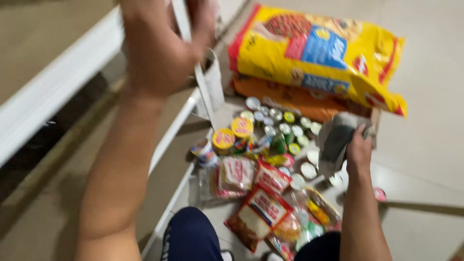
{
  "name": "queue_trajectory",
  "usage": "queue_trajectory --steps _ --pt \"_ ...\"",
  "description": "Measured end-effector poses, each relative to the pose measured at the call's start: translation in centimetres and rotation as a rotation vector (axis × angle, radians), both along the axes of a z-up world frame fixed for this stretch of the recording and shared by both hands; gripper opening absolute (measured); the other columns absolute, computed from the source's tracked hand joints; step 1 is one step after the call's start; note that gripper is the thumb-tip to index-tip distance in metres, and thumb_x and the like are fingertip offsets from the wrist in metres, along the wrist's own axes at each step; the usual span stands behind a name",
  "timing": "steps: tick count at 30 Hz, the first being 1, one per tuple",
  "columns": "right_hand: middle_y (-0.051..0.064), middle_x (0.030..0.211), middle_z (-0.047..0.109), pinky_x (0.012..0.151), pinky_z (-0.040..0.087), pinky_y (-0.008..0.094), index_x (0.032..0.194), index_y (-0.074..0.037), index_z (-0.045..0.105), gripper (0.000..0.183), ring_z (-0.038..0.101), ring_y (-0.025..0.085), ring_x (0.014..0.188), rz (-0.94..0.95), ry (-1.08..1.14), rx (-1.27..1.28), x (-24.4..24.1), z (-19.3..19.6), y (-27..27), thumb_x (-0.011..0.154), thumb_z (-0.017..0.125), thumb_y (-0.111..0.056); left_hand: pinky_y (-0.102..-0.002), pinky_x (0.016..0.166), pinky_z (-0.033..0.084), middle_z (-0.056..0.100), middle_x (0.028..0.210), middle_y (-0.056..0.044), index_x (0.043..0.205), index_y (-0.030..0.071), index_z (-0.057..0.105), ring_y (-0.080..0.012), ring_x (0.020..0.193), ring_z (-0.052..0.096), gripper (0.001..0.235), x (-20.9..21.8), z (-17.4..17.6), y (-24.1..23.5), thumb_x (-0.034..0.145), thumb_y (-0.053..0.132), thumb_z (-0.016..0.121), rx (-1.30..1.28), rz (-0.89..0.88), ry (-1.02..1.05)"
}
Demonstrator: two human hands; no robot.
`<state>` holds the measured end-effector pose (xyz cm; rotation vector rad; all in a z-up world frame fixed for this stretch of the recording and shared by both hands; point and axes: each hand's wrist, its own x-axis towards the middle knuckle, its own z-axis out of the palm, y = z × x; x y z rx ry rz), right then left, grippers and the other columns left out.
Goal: Wiping down grocery items with a cloth and placing them onto a shelf.
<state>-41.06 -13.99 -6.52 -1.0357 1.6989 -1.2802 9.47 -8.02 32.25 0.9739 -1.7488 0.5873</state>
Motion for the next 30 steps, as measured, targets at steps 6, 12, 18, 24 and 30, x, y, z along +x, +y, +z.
queue_trajectory --steps 6,12,18,24,30 --pt "0.013 0.131 0.071 0.105 0.058 0.039 0.141 0.003 0.057 0.070 0.071 0.025 0.120 -0.078 -0.512 -0.255 0.9 6.8 2.6 0.108 0.037 -0.055 -0.047 0.096 0.052 0.071 0.112 -0.014 0.112 0.006 0.068 -0.0340 0.110 0.065 0.037 -7.3 -20.8 -2.8 0.090 0.032 0.081 0.649 -0.194 0.009" --pt "0.017 0.133 0.071 0.109 0.060 0.044 0.143 0.001 0.054 0.067 0.072 0.032 0.123 -0.104 -0.743 -0.414 -0.2 7.2 2.7 0.106 0.035 -0.051 -0.050 0.101 0.047 0.067 0.121 -0.016 0.119 0.007 0.067 -0.0354 0.119 0.058 0.051 -11.6 -40.5 -6.2 0.083 0.041 0.080 1.352 -0.007 -0.088" --pt "0.017 0.132 0.070 0.109 0.059 0.042 0.143 0.001 0.055 0.068 0.071 0.029 0.121 -0.142 -0.669 -0.406 -0.1 7.2 2.7 0.107 0.038 -0.053 -0.057 0.116 0.022 0.062 0.132 -0.017 0.119 0.003 0.070 -0.0397 0.140 0.034 0.057 -14.7 -56.1 -11.3 0.078 0.041 0.082 1.162 0.223 -0.222" --pt "0.015 0.125 0.073 0.099 0.061 0.037 0.136 0.002 0.062 0.068 0.074 0.024 0.111 -0.231 -0.514 -0.306 0.9 8.6 2.9 0.106 0.039 -0.055 -0.058 0.123 0.014 0.070 0.122 -0.013 0.101 0.010 0.081 -0.0381 0.143 0.038 0.027 -16.1 -55.7 -13.0 0.081 0.029 0.077 1.253 0.293 -0.308" --pt "0.015 0.111 0.076 0.087 0.063 0.033 0.123 0.006 0.068 0.070 0.076 0.022 0.097 -0.263 -0.362 -0.235 1.4 8.6 2.8 0.106 0.038 -0.055 -0.054 0.117 0.030 0.073 0.112 -0.012 0.095 0.006 0.076 -0.0344 0.125 0.057 0.018 -15.2 -55.3 -14.8 0.085 0.021 0.074 1.019 0.076 -0.084"
